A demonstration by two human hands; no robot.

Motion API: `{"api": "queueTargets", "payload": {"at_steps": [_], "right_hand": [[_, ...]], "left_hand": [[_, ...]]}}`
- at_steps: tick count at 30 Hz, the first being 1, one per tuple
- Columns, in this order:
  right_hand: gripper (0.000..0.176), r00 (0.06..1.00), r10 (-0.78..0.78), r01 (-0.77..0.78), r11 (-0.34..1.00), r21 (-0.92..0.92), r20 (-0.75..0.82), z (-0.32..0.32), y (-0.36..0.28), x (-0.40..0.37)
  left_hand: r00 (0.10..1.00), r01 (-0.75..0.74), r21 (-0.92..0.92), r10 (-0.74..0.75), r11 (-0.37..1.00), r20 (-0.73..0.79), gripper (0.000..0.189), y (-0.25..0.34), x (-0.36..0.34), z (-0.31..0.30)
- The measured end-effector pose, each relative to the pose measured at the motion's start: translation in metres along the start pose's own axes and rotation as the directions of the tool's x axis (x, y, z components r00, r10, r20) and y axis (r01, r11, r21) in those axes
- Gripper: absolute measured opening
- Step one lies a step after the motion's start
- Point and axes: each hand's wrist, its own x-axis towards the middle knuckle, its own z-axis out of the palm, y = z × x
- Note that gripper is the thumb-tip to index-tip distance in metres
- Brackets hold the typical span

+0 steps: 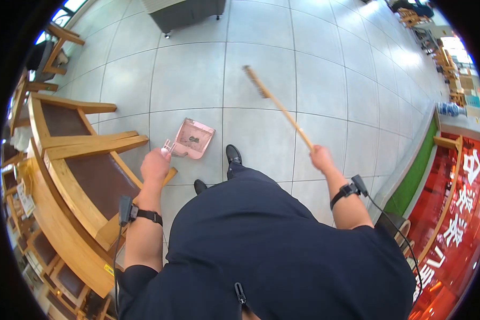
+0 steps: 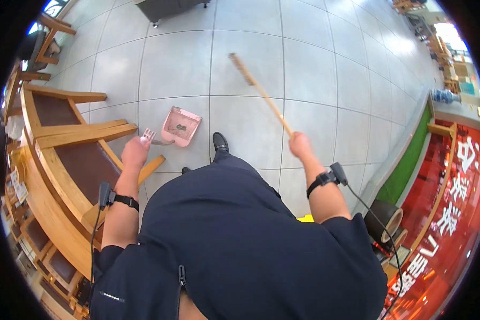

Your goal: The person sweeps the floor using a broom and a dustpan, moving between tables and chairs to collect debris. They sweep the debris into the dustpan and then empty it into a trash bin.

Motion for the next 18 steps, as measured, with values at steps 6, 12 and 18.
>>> {"api": "queueTargets", "payload": {"at_steps": [6, 12, 18], "right_hand": [[0.028, 0.944, 0.329, -0.329, 0.942, 0.063, 0.016, -0.019, 0.001, 0.170], [0.025, 0.978, 0.154, -0.145, 0.987, -0.073, 0.137, -0.020, -0.105, 0.233], [0.027, 0.920, -0.151, 0.296, 0.873, -0.388, 0.363, 0.030, -0.213, 0.145]], "left_hand": [[0.981, 0.191, -0.115, -0.195, 0.975, -0.025, 0.030, -0.032, -0.041, 0.018], [0.949, 0.301, -0.259, -0.315, 0.918, -0.016, 0.028, -0.056, -0.057, 0.043], [0.939, 0.325, -0.335, -0.344, 0.884, 0.003, 0.030, -0.056, -0.048, 0.060]]}}
